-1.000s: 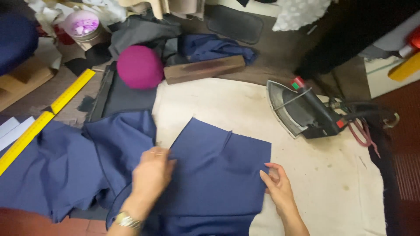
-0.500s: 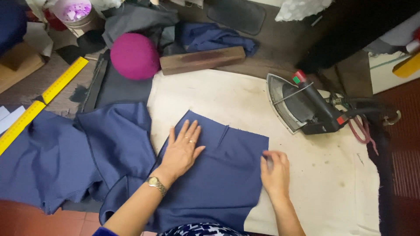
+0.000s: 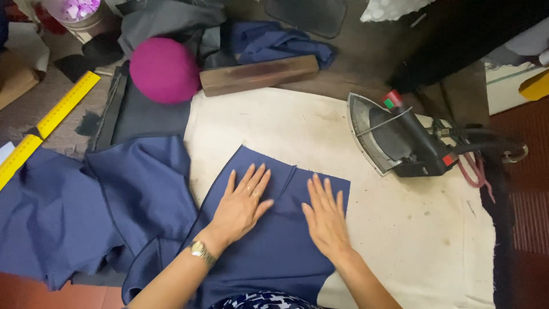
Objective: The person marks fabric with a ruler and chalk before pressing it with an industrial iron on a work table.
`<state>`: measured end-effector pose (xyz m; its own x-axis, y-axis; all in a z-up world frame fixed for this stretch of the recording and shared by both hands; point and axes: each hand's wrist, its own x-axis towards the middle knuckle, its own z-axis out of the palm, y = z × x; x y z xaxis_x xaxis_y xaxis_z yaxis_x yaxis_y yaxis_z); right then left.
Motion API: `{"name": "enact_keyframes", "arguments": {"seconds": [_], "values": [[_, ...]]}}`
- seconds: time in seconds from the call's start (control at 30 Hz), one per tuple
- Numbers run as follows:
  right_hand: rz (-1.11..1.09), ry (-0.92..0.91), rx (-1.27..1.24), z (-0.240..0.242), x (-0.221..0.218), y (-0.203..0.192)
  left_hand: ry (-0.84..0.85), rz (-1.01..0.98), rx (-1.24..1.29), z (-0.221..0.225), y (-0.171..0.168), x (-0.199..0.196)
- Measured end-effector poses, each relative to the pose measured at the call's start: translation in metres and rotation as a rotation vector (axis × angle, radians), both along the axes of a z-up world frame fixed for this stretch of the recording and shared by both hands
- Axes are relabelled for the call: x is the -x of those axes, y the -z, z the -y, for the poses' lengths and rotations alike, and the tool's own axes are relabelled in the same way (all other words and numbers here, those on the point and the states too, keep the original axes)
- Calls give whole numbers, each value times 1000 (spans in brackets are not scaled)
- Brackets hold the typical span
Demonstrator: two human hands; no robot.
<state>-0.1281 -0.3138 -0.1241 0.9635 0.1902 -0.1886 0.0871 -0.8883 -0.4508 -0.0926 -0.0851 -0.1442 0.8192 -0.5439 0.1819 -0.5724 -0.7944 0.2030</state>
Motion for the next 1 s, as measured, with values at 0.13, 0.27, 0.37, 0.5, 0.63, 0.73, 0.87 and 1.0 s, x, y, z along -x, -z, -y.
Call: {"name": "enact_keyframes", "arguments": {"seconds": [0.13,0.27,0.37,0.5,0.63,0.73,0.87,1.0], "values": [[61,-196,-54,-14,3,2,-7,34,-2,0,19,-21],[294,-496,211,43,17,32,10,90,-126,-33,21,-36],[224,-487,159,80,24,29,47,97,-195,-49,25,-47],[165,-406,-54,71,20,5,69,94,-215,-47,26,-49],[274,-313,-197,25,4,-3,25,63,-66,-19,6,-43],[281,-395,-186,-1,-5,-3,51,52,-54,-4,11,-38],[320,-569,246,23,6,22,19,152,-189,-17,15,-40],[255,-535,330,72,25,32,13,158,-175,-27,17,-42]]}}
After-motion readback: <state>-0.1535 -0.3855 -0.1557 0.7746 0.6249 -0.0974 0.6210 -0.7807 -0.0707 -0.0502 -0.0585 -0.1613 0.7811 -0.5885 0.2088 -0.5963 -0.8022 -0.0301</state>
